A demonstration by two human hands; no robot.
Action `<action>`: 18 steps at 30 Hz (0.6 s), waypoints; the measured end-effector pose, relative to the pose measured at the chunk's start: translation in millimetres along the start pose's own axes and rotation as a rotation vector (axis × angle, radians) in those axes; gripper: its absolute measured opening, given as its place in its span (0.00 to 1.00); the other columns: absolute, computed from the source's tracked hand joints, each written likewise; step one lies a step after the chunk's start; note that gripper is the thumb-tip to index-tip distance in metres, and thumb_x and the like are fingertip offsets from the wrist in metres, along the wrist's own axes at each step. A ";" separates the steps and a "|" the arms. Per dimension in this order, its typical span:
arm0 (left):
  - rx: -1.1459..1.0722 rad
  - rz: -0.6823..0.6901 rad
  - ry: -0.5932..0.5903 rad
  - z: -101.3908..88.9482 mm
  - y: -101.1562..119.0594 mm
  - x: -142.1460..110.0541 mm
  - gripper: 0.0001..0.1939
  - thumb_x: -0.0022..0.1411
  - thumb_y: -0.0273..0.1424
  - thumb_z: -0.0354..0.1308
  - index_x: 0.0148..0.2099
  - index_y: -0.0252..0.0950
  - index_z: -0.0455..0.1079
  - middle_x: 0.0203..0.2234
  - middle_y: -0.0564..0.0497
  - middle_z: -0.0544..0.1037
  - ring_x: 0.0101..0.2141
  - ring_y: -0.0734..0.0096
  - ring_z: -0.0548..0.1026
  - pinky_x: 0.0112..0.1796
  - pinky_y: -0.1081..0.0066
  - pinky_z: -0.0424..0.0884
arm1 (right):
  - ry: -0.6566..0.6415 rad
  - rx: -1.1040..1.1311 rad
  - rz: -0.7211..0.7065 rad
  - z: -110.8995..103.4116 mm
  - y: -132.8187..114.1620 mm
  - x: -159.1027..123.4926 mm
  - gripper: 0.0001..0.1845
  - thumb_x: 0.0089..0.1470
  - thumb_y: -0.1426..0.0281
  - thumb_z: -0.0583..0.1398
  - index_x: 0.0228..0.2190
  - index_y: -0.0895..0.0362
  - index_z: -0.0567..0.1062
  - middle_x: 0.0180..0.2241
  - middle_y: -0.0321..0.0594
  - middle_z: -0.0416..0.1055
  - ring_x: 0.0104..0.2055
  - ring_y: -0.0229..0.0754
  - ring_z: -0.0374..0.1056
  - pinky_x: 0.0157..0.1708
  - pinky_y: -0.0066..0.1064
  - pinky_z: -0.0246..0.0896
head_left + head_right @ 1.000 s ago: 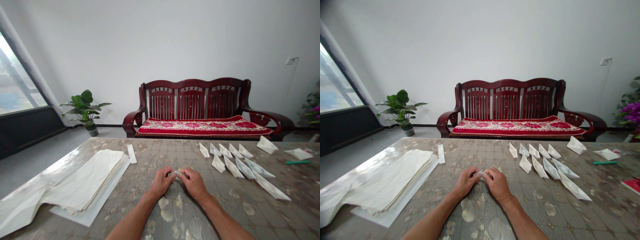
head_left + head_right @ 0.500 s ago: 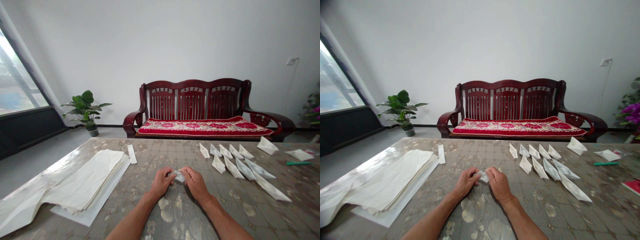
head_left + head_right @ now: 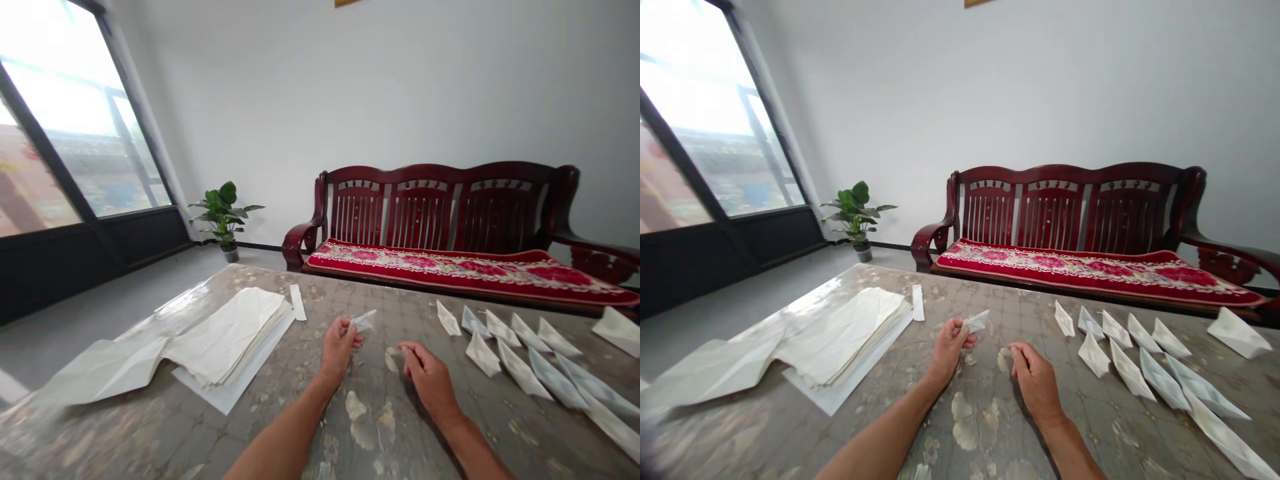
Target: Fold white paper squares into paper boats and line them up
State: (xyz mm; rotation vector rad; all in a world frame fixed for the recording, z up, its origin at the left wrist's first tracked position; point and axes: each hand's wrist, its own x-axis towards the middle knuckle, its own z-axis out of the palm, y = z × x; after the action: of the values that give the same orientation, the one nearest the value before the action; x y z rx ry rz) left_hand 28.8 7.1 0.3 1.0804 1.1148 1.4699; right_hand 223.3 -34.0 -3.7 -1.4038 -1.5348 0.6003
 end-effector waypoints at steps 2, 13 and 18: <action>-0.010 -0.045 -0.028 -0.4 -1.5 -1.6 0.21 0.52 0.49 0.60 0.34 0.37 0.62 0.22 0.55 0.76 0.18 0.76 0.73 0.20 0.77 0.68 | 0.003 -0.012 0.002 0.2 1.5 0.1 0.25 0.57 0.51 0.52 0.37 0.57 0.78 0.17 0.33 0.67 0.21 0.40 0.64 0.25 0.28 0.59; -0.310 -0.245 0.112 -4.0 -0.4 5.2 0.17 0.51 0.35 0.67 0.41 0.34 0.67 0.29 0.52 0.78 0.21 0.80 0.73 0.21 0.81 0.67 | -0.061 -0.066 0.021 1.0 7.9 2.7 0.26 0.55 0.49 0.52 0.35 0.56 0.78 0.17 0.34 0.67 0.20 0.40 0.63 0.24 0.29 0.58; -0.449 -0.250 0.167 -23.7 17.4 21.0 0.11 0.53 0.27 0.67 0.36 0.33 0.67 0.32 0.46 0.78 0.24 0.79 0.75 0.23 0.80 0.70 | -0.083 -0.072 0.036 2.1 10.9 2.4 0.26 0.55 0.50 0.51 0.37 0.56 0.77 0.17 0.33 0.67 0.21 0.40 0.64 0.24 0.29 0.58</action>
State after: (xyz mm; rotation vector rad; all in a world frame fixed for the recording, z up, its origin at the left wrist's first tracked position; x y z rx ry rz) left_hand -0.3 22.7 14.8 0.4971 0.9310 1.5298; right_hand 227.1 -28.8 -13.0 -1.4797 -1.6132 0.6383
